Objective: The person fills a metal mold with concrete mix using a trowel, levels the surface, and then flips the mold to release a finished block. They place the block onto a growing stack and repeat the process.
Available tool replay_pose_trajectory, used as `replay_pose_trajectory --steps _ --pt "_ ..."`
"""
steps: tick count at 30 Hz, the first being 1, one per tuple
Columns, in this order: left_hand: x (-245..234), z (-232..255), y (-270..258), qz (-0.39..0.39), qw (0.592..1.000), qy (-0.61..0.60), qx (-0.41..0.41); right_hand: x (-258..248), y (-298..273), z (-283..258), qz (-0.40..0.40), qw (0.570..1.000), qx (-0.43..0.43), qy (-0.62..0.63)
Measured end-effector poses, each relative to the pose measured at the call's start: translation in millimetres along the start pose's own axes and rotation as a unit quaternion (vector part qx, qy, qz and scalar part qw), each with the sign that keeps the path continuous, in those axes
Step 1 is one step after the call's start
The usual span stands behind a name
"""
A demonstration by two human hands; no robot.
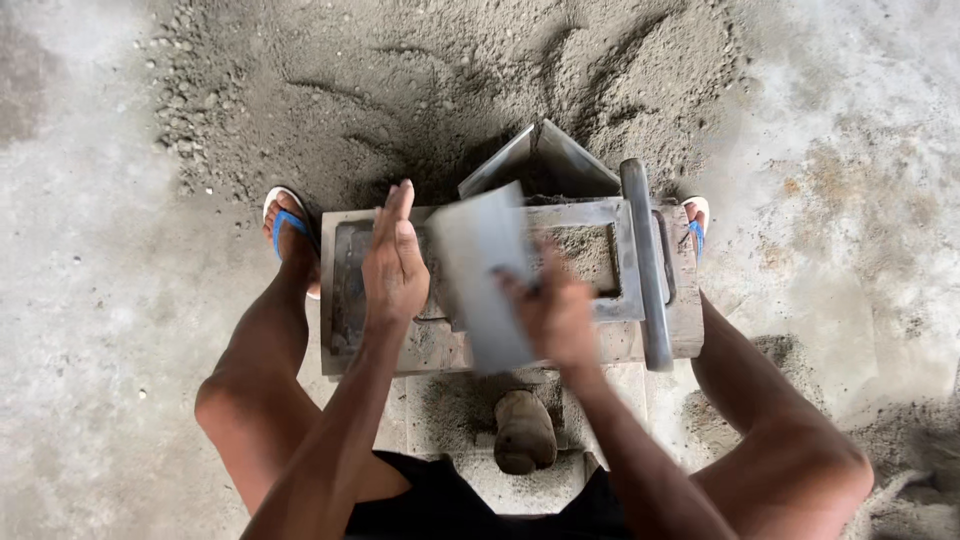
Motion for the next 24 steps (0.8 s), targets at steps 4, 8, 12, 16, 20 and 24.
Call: replay_pose_trajectory --steps 4,8,12,16,20,24 --pt "18.1 2.2 -8.0 -0.041 0.999 0.027 -0.009 36.2 -14.2 -10.5 -0.448 0.826 0.169 0.296" --pt "49.3 3.2 -15.1 -0.050 0.998 0.022 -0.012 49.3 -10.3 52.5 -0.524 0.800 0.204 0.210" --pt "75.6 1.6 -20.8 -0.070 0.997 0.027 -0.002 66.2 -17.3 95.3 -0.497 0.823 0.193 0.195" --pt "83.1 -1.2 -24.0 -0.082 0.994 0.069 0.005 86.1 -31.7 131.2 -0.498 0.806 0.220 0.232" --pt "84.9 3.5 -22.9 -0.086 0.991 0.098 0.008 124.6 -51.9 174.5 -0.499 0.802 0.246 0.215" --pt "85.4 0.6 -26.6 -0.092 0.989 0.111 -0.010 145.5 -44.7 195.1 -0.506 0.805 0.258 0.175"
Point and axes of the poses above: each hand's wrist, its own y-axis towards the middle knuckle, its own x-axis out of the palm, z = x × y, the point moved 8 cm from there along y, towards the middle knuckle, and after that the axes turned 6 degrees about -y, right-handed, at the moved point
